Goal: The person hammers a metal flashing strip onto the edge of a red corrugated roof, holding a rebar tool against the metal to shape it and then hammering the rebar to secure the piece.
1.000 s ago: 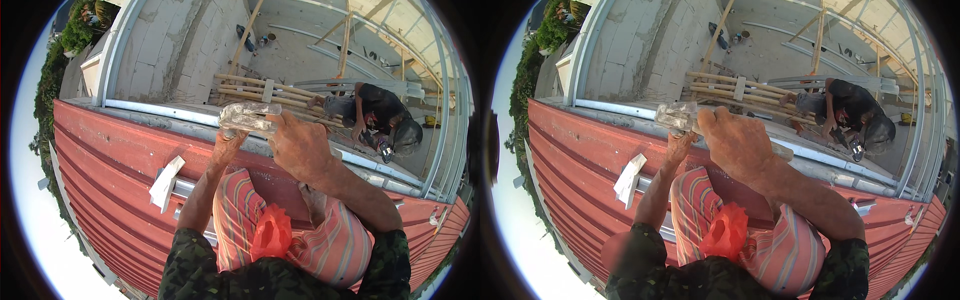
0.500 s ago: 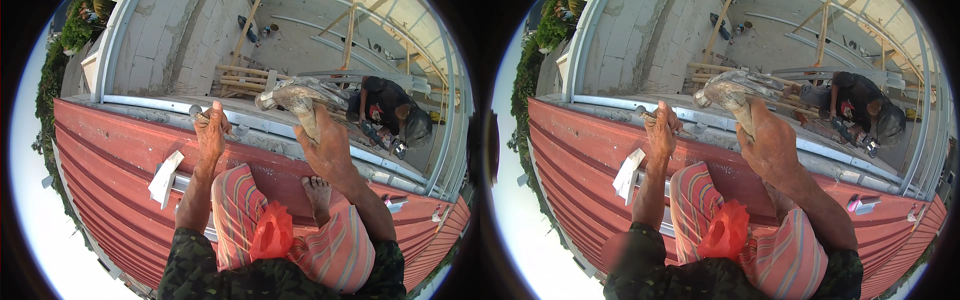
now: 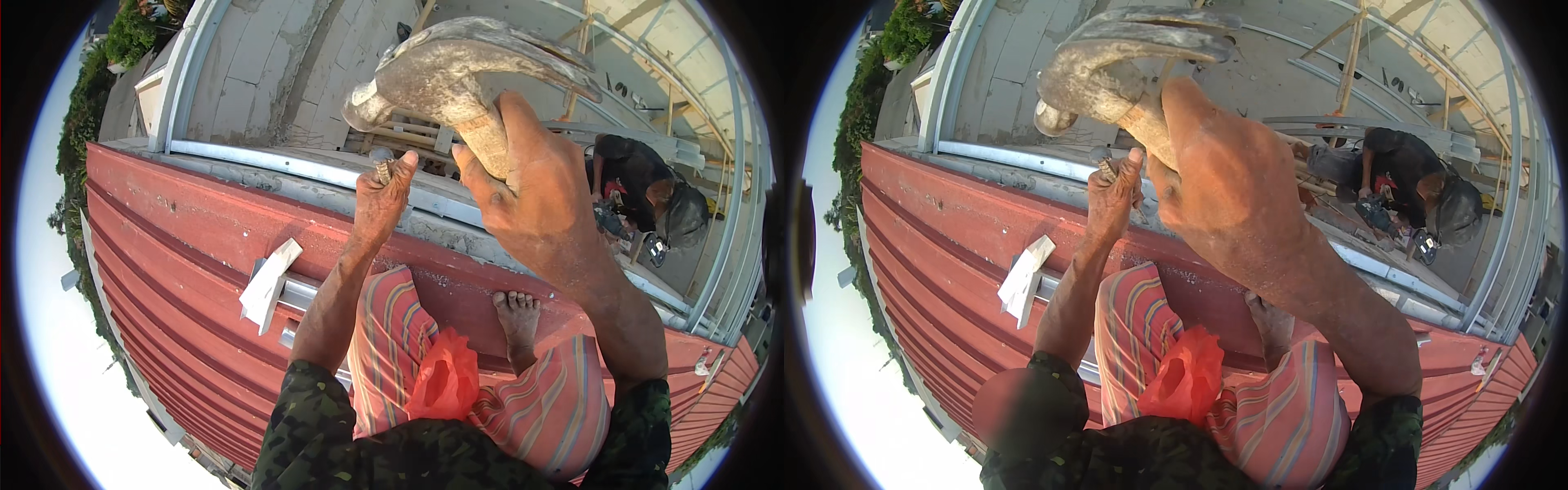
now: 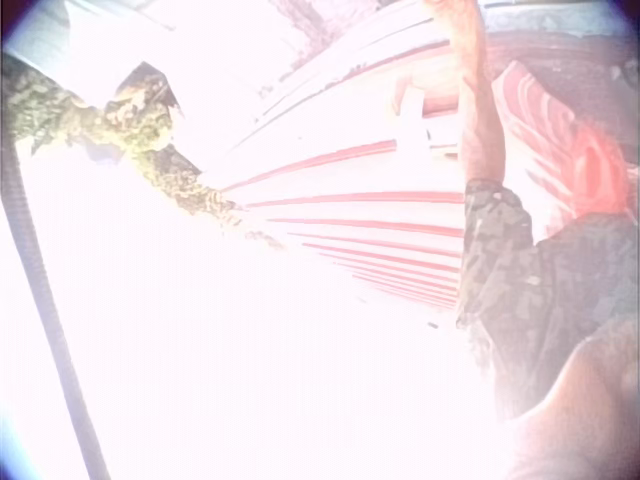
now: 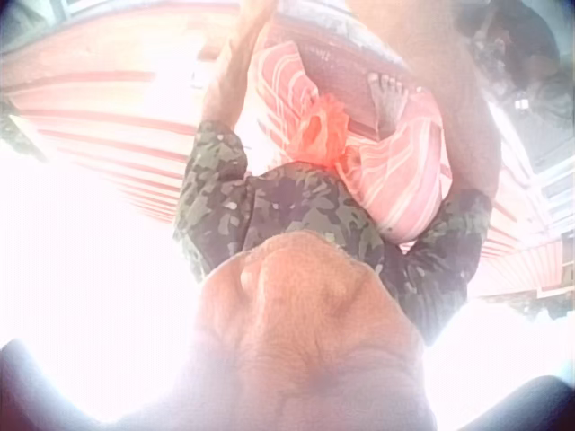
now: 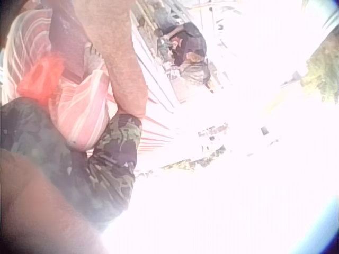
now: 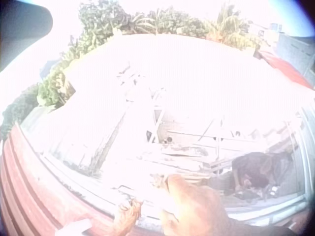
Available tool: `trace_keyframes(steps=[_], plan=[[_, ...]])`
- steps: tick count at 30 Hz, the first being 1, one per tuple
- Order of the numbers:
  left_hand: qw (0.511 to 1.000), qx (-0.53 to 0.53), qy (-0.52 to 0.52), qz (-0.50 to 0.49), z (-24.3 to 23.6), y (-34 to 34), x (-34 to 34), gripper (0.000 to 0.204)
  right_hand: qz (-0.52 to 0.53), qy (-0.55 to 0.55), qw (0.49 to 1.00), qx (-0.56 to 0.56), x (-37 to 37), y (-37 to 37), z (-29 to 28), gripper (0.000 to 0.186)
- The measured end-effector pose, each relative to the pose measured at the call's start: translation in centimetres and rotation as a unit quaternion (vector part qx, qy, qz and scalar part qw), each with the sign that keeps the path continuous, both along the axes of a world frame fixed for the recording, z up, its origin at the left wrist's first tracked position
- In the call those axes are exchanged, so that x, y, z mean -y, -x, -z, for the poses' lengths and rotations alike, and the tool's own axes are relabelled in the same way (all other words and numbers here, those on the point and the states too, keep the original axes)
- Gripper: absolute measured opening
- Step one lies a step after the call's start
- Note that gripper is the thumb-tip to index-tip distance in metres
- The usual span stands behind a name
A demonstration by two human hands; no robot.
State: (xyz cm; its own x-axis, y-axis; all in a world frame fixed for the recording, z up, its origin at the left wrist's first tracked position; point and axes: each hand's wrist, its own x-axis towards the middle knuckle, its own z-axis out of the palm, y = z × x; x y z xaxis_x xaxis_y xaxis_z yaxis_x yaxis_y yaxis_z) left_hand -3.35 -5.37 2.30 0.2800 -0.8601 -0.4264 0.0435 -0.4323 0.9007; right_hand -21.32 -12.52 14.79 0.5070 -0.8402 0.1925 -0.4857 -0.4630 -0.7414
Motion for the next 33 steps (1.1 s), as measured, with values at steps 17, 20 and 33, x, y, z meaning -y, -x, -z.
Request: trace_keyframes(steps=[17,20,33], plan=[[1.000,0.012,-0.015,0.019,1.0,-0.3,-1.9,0.044,-0.064,0.070,0.993,-0.070,0.5,-0.4,-2.0,0.027],[1.000,0.024,0.002,-0.002,0.7,-1.1,-2.9,0.046,-0.014,0.061,0.998,0.016,-0.2,-1.4,-2.6,0.030],[0.997,-0.014,0.072,0.009,-0.1,0.8,-3.5,0.041,-0.049,0.192,0.980,-0.007,-2.1,-0.9,-1.6,0.025]])
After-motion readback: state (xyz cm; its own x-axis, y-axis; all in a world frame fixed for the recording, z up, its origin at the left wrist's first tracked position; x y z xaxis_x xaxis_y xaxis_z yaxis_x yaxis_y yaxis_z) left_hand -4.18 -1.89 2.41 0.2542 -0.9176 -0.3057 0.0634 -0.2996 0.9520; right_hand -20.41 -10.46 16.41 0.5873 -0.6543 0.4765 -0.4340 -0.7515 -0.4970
